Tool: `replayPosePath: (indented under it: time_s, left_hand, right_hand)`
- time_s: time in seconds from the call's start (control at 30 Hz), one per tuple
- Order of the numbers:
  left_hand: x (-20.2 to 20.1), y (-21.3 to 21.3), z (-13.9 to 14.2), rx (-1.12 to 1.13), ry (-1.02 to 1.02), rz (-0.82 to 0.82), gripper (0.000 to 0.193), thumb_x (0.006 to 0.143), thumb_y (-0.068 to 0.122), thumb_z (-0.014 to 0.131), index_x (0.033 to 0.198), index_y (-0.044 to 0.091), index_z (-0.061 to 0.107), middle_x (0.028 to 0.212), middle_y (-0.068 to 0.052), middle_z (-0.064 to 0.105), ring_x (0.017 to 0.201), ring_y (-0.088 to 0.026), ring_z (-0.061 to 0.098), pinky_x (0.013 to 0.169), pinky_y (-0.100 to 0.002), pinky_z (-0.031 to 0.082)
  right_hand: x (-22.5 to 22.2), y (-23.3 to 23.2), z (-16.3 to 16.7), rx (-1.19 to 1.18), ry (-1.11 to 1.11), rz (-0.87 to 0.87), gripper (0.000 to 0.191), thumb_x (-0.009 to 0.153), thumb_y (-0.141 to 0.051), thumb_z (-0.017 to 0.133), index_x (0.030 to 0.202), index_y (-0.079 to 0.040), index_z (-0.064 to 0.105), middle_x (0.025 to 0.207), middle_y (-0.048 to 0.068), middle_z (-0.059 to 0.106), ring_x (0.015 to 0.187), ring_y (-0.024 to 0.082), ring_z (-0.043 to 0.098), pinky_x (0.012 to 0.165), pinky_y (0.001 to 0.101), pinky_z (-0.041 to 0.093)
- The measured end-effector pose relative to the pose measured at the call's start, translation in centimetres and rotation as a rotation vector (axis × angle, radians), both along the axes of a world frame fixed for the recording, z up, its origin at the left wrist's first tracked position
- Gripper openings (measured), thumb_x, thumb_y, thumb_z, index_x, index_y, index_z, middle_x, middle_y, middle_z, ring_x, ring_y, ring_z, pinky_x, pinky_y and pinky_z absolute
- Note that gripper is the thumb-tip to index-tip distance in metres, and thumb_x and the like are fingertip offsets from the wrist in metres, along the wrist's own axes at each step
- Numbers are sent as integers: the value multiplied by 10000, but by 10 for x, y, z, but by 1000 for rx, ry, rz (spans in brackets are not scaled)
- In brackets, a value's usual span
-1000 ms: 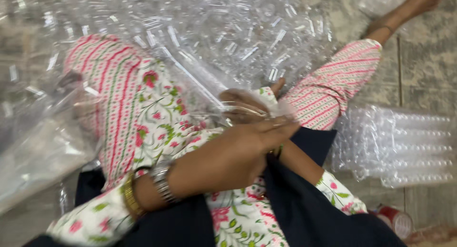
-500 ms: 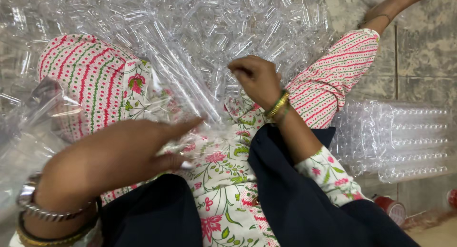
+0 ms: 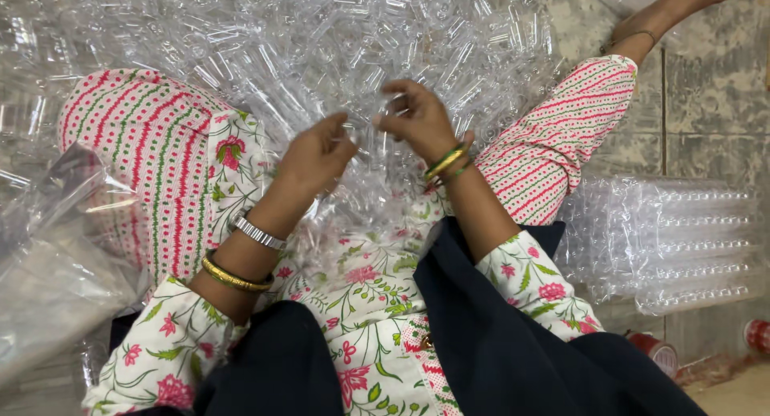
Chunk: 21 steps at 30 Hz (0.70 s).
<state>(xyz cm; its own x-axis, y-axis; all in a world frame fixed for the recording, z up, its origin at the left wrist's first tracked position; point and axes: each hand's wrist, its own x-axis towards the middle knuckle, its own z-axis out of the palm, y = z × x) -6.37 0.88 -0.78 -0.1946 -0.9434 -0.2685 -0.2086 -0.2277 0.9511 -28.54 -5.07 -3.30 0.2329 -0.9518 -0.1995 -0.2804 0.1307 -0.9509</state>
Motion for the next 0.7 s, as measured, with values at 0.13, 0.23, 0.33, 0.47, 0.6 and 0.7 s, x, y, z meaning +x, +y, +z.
replayPosePath:
  time_s: [0.13, 0.23, 0.33, 0.47, 0.6, 0.7]
  left_hand:
    - [-7, 3, -18, 87, 222, -143, 768, 908, 189, 717, 1540, 12, 318, 1311, -169, 641, 1066, -196, 690, 796, -328, 570]
    - [-18, 7, -17, 124, 444, -98, 820, 898, 162, 710, 1574, 42, 262, 1244, -137, 611, 1015, -165, 661, 775, -307, 590]
    - [-23, 12, -12, 93, 602, -2, 721, 956, 145, 684, 1579, 25, 340, 1165, -127, 601, 987, -138, 636, 808, -278, 594]
    - [-23, 17, -2, -46, 357, 76, 569, 942, 136, 729, 1438, -13, 492, 1087, -126, 705, 935, -132, 701, 780, -251, 588]
    - [-21, 18, 12, -311, 36, 134, 505, 864, 140, 832, 1259, -39, 573, 1123, -102, 640, 928, -136, 708, 726, -270, 637]
    - [-20, 20, 26, -302, -70, 173, 462, 840, 171, 836, 1172, -25, 583, 926, -100, 674, 773, -134, 702, 636, -277, 608]
  right_hand:
    - [-11, 8, 26, 179, -636, -63, 531, 924, 19, 725, 1402, -62, 510, 1206, 139, 692, 1052, 199, 694, 828, 349, 601]
    - [-3, 17, 43, 177, -737, 64, 558, 919, 30, 697, 1417, -37, 454, 1317, 176, 671, 1171, 225, 699, 996, 387, 612]
    - [2, 25, 55, 141, -734, 62, 494, 947, 7, 707, 1401, 10, 513, 1368, 183, 666, 1200, 225, 685, 1043, 370, 577]
    - [7, 34, 58, 156, -718, -120, 273, 995, -43, 702, 1235, 84, 671, 1161, 169, 730, 1030, 248, 729, 945, 406, 620]
    - [11, 39, 61, 91, -589, -231, 199, 952, -56, 742, 1100, 74, 717, 1006, 149, 754, 898, 240, 756, 828, 398, 643]
    - [14, 41, 65, 105, -549, -243, 207, 943, -80, 744, 1082, 72, 725, 969, 147, 765, 860, 232, 766, 786, 381, 652]
